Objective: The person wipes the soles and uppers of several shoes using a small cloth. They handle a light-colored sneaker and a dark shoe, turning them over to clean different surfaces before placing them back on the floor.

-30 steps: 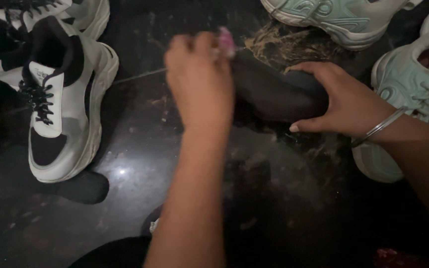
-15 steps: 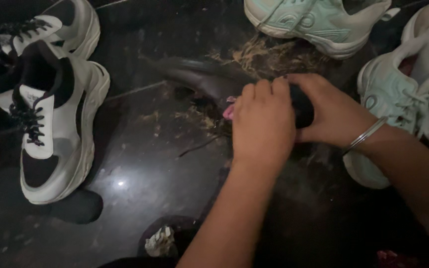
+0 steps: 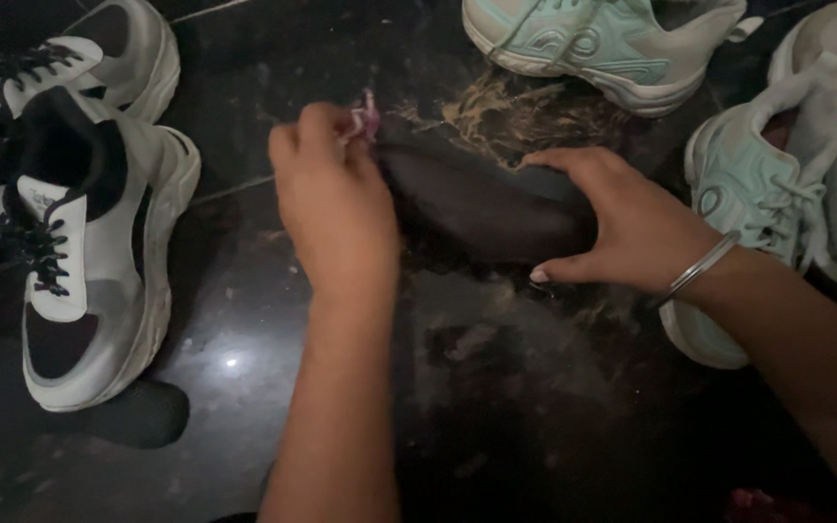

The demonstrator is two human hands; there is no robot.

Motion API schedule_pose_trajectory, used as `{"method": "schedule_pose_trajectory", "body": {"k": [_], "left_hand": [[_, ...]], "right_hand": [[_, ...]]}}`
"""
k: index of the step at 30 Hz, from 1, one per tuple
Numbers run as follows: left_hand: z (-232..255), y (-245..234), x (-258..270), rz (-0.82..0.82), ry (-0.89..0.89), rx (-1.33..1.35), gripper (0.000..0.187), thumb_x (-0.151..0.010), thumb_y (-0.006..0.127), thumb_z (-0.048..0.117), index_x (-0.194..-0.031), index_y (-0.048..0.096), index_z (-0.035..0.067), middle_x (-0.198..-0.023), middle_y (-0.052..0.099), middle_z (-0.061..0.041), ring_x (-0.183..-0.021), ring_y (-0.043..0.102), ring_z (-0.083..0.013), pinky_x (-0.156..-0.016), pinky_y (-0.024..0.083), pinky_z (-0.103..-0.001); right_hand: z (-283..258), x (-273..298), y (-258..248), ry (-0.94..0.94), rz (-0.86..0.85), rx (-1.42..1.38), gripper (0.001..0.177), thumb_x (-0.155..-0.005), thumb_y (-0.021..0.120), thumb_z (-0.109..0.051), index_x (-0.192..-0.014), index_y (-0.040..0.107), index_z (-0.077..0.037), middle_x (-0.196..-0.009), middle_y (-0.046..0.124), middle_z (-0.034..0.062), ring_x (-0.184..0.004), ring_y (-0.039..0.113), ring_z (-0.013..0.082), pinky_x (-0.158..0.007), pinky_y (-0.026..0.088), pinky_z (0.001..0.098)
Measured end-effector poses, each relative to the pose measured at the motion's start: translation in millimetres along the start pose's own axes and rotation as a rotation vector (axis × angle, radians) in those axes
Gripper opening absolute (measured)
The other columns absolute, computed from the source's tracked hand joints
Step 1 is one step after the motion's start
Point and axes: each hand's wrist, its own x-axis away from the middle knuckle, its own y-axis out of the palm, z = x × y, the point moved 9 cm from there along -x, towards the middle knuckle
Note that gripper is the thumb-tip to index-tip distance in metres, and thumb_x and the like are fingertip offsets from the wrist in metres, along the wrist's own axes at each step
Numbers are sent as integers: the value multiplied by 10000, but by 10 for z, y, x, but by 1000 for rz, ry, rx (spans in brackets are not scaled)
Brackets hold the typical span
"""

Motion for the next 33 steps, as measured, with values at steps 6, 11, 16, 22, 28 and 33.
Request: {"method": "schedule_pose_trajectory", "body": {"k": [6,11,16,22,28,33], "left_hand": [[356,343,234,-148,124,-123,212,-907,667,85,-1114,636,50,-1088,628,-184,-1033,642,-409,-837,537,-505],[890,827,739,-448,258,-109,402,-804,671,77,-1201,627,34,-1086,656,-168,-1065,631,-378,-849,516,-564],[992,848,870,-518,306,65,333,-824,666,40,-1154,645,79,-1113,677,-130,-1123,644,-336,-917,528,-475],[419,362,220,-188,246,-221,201,-863,716,115,-1058,678,91,-1038,644,-144,-1045,622,-374,-882,472,-531],[-52,51,-7,-1,4,-42,200,-929,665,88,-1126,639,62,-1106,637,-167,-1074,614,-397,-883,490,-506],[-83,99,95,37,-61,-5,156,-1003,646,110,-1138,606,43,-1144,608,-199,-1077,606,-415,-886,492,-515]], "right_hand": [[32,23,-9,14,29,-56,1043,-589,925,-368,-1478,419,-160,-1459,442,162,-1366,462,344,-1087,424,454],[74,36,16,-60,85,-83,1046,-582,913,-319,-1485,426,-113,-1435,493,177,-1362,484,341,-1112,420,440],[71,21,17,-146,116,-37,971,-624,898,-256,-1478,463,-106,-1478,502,171,-1402,459,354,-1135,401,451],[6,21,-3,-58,46,-37,1063,-599,938,-391,-1483,413,-120,-1447,457,180,-1372,444,364,-1097,400,471],[-31,24,-20,-3,14,-58,1069,-609,914,-417,-1512,402,-161,-1468,441,160,-1371,445,355,-1081,425,481],[29,13,-1,34,2,-34,1131,-589,926,-462,-1555,397,-204,-1514,451,138,-1371,465,344,-1076,420,466]]}}
